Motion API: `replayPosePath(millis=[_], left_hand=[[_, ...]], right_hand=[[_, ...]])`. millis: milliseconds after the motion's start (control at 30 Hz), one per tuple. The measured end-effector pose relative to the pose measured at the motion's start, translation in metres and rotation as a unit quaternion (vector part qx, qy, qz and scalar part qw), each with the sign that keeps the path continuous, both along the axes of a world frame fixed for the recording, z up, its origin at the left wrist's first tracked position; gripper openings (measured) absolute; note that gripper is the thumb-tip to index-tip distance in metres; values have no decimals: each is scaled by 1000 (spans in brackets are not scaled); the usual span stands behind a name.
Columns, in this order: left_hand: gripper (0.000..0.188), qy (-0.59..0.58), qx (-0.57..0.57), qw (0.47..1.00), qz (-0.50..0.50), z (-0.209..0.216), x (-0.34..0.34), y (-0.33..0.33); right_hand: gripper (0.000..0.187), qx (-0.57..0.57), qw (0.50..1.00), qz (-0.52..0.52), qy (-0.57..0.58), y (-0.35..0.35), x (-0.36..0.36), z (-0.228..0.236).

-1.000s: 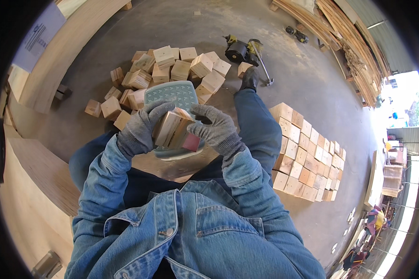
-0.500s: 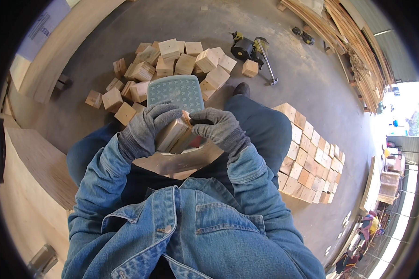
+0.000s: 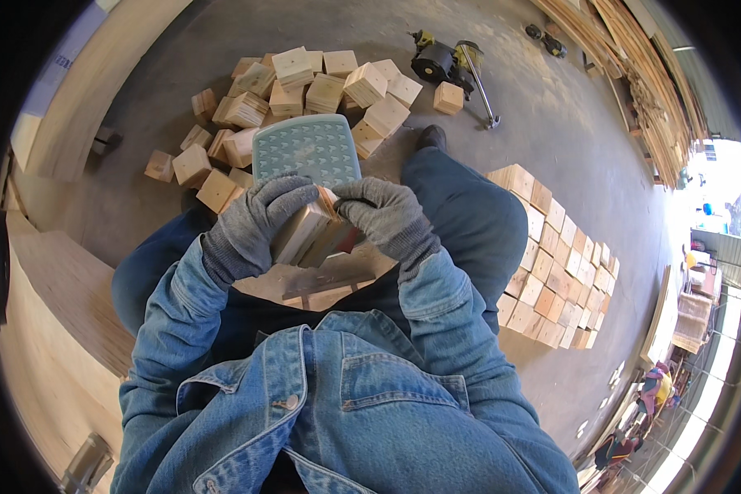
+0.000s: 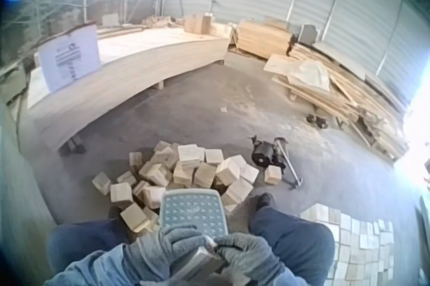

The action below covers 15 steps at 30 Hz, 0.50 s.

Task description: The person sits on the floor and sands small wooden blocks using a sanding block. They pick up blocks from a pile, sand each face, and place the finished pieces into a neat stack.

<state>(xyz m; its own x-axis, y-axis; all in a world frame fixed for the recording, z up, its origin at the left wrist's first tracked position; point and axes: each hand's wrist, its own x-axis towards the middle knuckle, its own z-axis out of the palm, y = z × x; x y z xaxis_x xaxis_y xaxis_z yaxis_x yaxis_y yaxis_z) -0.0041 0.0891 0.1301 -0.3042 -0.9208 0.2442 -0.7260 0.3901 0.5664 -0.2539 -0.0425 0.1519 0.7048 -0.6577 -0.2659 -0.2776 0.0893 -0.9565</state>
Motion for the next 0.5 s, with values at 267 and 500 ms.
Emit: replayPosePath(millis=[267,500], left_hand=[[107,1,17,1000,-1,4,-3,-5],[109,0,4,1000,-14,-7,-4,-7]], right_hand=[[34,62,997,7,-50,-7,-9,-7],[30,-8,1000,-21,-19,-1,-3,-9]])
